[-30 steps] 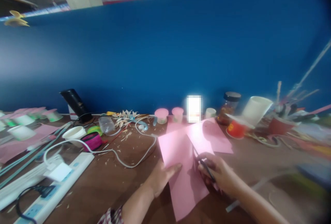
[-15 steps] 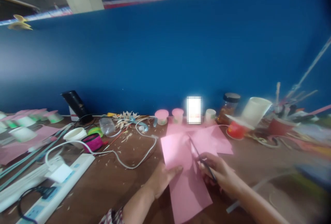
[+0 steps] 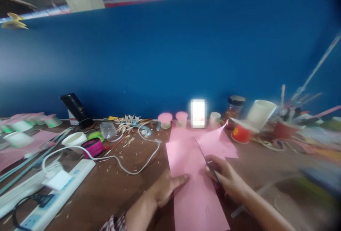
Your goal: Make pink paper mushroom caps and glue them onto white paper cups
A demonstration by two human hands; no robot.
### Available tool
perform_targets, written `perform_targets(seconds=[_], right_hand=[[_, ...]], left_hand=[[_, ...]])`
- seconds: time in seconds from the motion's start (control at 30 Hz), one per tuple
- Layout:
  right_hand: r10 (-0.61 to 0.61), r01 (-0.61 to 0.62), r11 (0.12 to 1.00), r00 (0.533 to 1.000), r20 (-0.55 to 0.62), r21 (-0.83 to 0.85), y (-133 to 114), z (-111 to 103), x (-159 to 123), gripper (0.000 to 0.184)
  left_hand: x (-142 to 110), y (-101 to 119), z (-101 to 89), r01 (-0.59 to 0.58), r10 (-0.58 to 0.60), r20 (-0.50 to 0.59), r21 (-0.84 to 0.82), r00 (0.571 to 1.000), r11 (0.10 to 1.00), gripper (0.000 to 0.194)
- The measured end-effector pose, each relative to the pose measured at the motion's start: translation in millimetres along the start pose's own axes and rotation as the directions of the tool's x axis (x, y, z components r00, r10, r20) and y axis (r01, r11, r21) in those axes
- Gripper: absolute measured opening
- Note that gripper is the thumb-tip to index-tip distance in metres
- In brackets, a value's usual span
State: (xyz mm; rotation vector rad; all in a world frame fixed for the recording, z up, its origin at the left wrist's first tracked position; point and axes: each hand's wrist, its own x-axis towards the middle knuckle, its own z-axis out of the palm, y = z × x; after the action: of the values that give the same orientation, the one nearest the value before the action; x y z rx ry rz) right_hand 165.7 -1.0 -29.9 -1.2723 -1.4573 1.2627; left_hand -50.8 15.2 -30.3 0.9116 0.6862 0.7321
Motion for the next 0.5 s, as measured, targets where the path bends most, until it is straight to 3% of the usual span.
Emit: perform_targets(seconds=[0.23, 0.5], right_hand=[[0.042, -0.042, 0.999, 0.999, 0.008, 0.010, 0.8, 0.0, 0.1, 0.033], [0.015, -0.007, 0.995, 0.996, -0.082, 0.096, 3.8, 2.7, 4.1, 0.034]], left_hand=[[0.1, 1.4, 1.1, 0.003, -0.003, 0.015, -0.008, 1.000, 1.000, 0.044], [1.1, -1.6, -4.1, 0.016, -0.015, -0.013, 0.035, 1.000, 0.999, 0.045]])
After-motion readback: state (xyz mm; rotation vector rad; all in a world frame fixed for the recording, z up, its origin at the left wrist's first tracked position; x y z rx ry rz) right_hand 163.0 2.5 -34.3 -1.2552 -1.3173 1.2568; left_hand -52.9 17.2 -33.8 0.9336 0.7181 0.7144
